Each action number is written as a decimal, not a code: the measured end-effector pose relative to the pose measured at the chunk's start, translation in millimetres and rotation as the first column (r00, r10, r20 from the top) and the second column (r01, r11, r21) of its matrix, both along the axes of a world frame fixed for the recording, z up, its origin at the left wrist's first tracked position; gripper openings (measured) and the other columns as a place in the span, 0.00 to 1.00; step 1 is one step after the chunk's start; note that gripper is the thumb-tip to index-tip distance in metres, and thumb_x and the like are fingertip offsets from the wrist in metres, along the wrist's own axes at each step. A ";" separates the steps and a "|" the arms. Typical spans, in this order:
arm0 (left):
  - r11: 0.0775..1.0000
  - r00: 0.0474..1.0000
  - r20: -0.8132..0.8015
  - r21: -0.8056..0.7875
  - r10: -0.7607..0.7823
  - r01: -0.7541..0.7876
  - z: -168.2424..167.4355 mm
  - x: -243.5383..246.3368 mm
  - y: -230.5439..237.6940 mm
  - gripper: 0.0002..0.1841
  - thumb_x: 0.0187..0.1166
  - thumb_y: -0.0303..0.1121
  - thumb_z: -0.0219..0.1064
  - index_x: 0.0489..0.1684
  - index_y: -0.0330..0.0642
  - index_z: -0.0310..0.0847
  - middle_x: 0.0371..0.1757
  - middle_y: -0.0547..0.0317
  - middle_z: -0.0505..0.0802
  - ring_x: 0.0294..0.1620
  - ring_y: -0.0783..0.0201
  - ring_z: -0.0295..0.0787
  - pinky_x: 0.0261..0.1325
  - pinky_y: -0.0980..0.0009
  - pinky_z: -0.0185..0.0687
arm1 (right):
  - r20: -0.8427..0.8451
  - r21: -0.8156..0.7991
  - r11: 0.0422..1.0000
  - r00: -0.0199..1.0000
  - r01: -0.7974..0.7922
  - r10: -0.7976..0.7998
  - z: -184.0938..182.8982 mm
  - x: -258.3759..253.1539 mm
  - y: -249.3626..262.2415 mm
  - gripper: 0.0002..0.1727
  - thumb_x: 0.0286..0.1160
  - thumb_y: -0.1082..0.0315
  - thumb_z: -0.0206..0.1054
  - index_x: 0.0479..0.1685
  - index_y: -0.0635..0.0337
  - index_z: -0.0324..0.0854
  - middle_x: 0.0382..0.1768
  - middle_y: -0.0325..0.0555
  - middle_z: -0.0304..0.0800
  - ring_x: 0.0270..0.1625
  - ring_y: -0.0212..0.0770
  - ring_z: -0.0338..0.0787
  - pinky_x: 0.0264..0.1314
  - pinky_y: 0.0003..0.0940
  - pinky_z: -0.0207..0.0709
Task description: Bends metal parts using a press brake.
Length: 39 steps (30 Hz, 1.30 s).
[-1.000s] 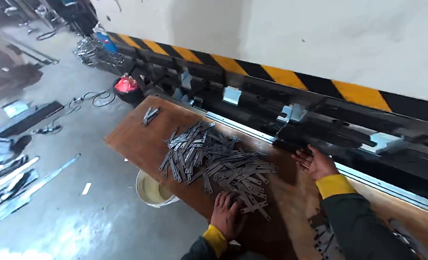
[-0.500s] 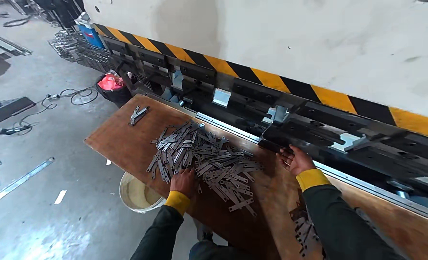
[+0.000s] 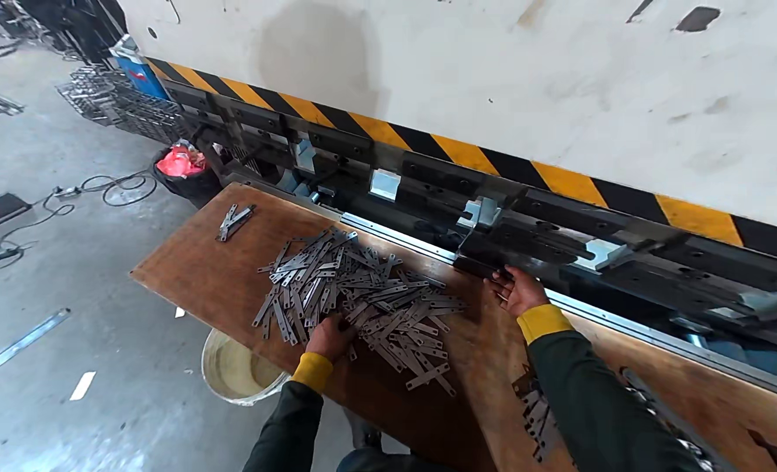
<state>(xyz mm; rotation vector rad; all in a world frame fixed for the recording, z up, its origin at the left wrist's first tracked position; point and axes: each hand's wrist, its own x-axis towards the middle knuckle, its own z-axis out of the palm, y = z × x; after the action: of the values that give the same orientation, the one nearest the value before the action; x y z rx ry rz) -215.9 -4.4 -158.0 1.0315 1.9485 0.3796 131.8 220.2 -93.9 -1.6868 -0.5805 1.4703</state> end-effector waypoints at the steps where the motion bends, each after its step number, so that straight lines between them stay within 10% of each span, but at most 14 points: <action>1: 0.999 0.999 0.048 0.028 0.024 -0.026 -1.3 -0.1 -3.2 0.23 0.81 0.51 0.68 0.58 0.40 0.88 0.57 0.45 0.93 0.61 0.49 0.90 0.70 0.44 0.79 | 0.014 0.002 1.000 1.000 0.004 -0.004 0.7 -0.8 -0.2 0.20 0.90 0.52 0.55 0.66 0.57 0.75 0.48 0.50 0.89 0.40 0.42 0.90 0.41 0.38 0.83; 9: 0.978 0.972 0.211 0.154 0.105 -0.139 3.5 -6.6 -50.4 0.17 0.83 0.42 0.68 0.53 0.36 0.89 0.47 0.49 0.94 0.48 0.57 0.92 0.61 0.53 0.85 | 0.122 0.068 0.987 0.981 0.146 -0.154 -2.8 12.1 -9.1 0.20 0.93 0.54 0.50 0.64 0.61 0.76 0.49 0.51 0.87 0.43 0.42 0.88 0.42 0.39 0.80; 14: 0.934 0.940 0.310 0.269 0.145 -0.233 21.0 0.3 -85.5 0.15 0.81 0.40 0.69 0.49 0.35 0.88 0.34 0.57 0.93 0.31 0.65 0.88 0.38 0.65 0.86 | 0.207 0.198 0.964 0.954 0.178 -0.219 -14.6 49.6 -43.2 0.21 0.93 0.55 0.50 0.58 0.66 0.80 0.42 0.51 0.88 0.37 0.41 0.88 0.39 0.40 0.82; 22: 0.933 0.897 0.439 0.342 -0.048 -0.117 24.9 60.3 -67.9 0.11 0.82 0.31 0.65 0.47 0.28 0.83 0.30 0.61 0.91 0.29 0.73 0.86 0.37 0.72 0.85 | 0.309 0.169 0.982 0.941 0.086 -0.135 -25.3 115.0 -102.5 0.18 0.94 0.59 0.55 0.58 0.67 0.82 0.41 0.54 0.93 0.38 0.44 0.93 0.43 0.41 0.87; 28: 0.916 0.801 0.598 0.342 -0.041 -0.209 37.5 108.4 -48.6 0.07 0.84 0.29 0.62 0.47 0.33 0.82 0.30 0.62 0.91 0.29 0.71 0.87 0.37 0.71 0.87 | 0.451 0.247 0.958 0.892 -0.147 0.021 -12.8 96.6 -94.5 0.16 0.90 0.61 0.61 0.62 0.62 0.83 0.48 0.54 0.93 0.42 0.47 0.93 0.48 0.48 0.87; 34: 0.863 0.736 0.673 0.412 -0.072 -0.292 39.6 171.1 -26.4 0.09 0.83 0.30 0.64 0.47 0.31 0.84 0.31 0.58 0.91 0.30 0.68 0.88 0.36 0.71 0.87 | 0.305 0.263 0.754 0.794 -0.601 0.526 10.1 27.1 -169.5 0.23 0.89 0.49 0.59 0.63 0.59 0.85 0.53 0.45 0.93 0.52 0.39 0.93 0.59 0.42 0.87; 39: 0.834 0.802 0.586 0.495 -0.111 -0.246 31.8 194.0 -9.7 0.09 0.80 0.30 0.68 0.43 0.30 0.86 0.32 0.56 0.93 0.30 0.68 0.89 0.37 0.71 0.88 | 0.517 0.241 0.692 0.693 -0.681 0.502 -4.3 7.6 -202.5 0.20 0.84 0.46 0.64 0.52 0.50 0.92 0.51 0.38 0.94 0.57 0.32 0.91 0.68 0.39 0.83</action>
<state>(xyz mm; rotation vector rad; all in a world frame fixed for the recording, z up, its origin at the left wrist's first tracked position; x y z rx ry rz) -22.0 -14.2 -126.2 1.0172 1.3084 1.2203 139.4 17.7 -98.2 -1.5121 -1.7175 1.2582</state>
